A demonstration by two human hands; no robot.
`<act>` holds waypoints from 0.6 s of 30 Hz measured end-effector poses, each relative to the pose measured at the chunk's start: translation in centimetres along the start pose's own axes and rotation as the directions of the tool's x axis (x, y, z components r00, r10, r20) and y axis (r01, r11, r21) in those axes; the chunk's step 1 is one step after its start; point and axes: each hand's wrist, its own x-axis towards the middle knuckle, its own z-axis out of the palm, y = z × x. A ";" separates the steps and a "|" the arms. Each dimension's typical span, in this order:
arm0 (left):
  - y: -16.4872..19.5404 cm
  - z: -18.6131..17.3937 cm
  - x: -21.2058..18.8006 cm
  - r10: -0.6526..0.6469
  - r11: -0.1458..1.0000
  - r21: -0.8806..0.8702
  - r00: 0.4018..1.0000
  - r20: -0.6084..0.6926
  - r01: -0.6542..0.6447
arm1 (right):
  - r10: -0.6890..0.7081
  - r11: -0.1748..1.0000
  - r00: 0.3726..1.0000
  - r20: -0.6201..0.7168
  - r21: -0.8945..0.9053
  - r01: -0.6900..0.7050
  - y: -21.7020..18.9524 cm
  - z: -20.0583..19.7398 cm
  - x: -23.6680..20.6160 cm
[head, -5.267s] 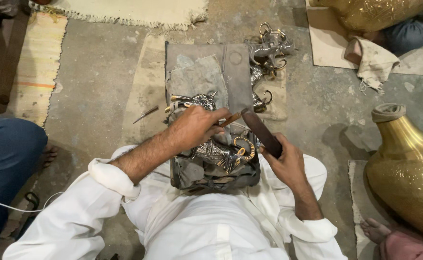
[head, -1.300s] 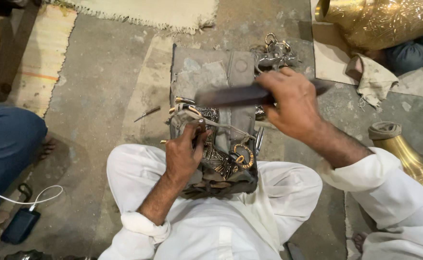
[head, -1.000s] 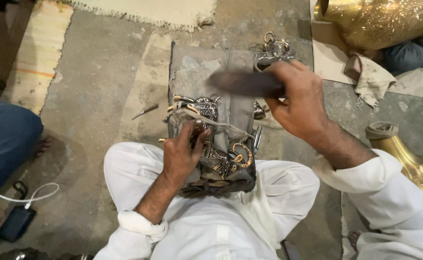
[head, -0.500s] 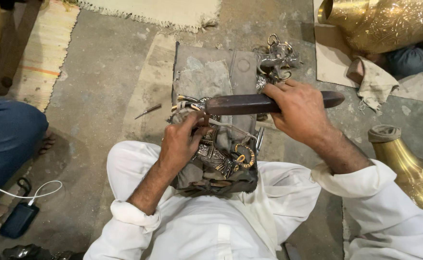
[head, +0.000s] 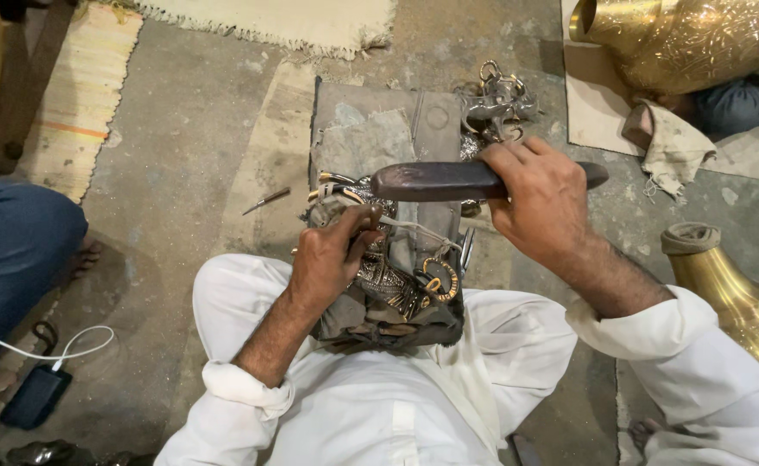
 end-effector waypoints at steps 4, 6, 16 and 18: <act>-0.1 0.1 0.0 0.024 1.000 0.017 1.000 -0.011 -0.024 | 0.073 0.992 0.997 0.023 0.099 -0.075 0.3 0.1 0.4; -0.1 0.1 0.0 0.004 1.000 0.028 1.000 -0.001 -0.004 | 0.021 1.000 0.999 0.042 -0.007 -0.021 0.5 0.1 0.6; 0.0 0.0 0.1 0.012 1.000 0.019 1.000 0.008 -0.012 | 0.033 0.999 0.999 0.032 -0.031 -0.032 0.5 1.0 0.4; 0.1 -0.1 0.2 0.041 0.999 0.010 0.999 0.000 -0.041 | 0.377 0.788 0.920 0.105 0.485 -0.379 0.5 1.3 0.5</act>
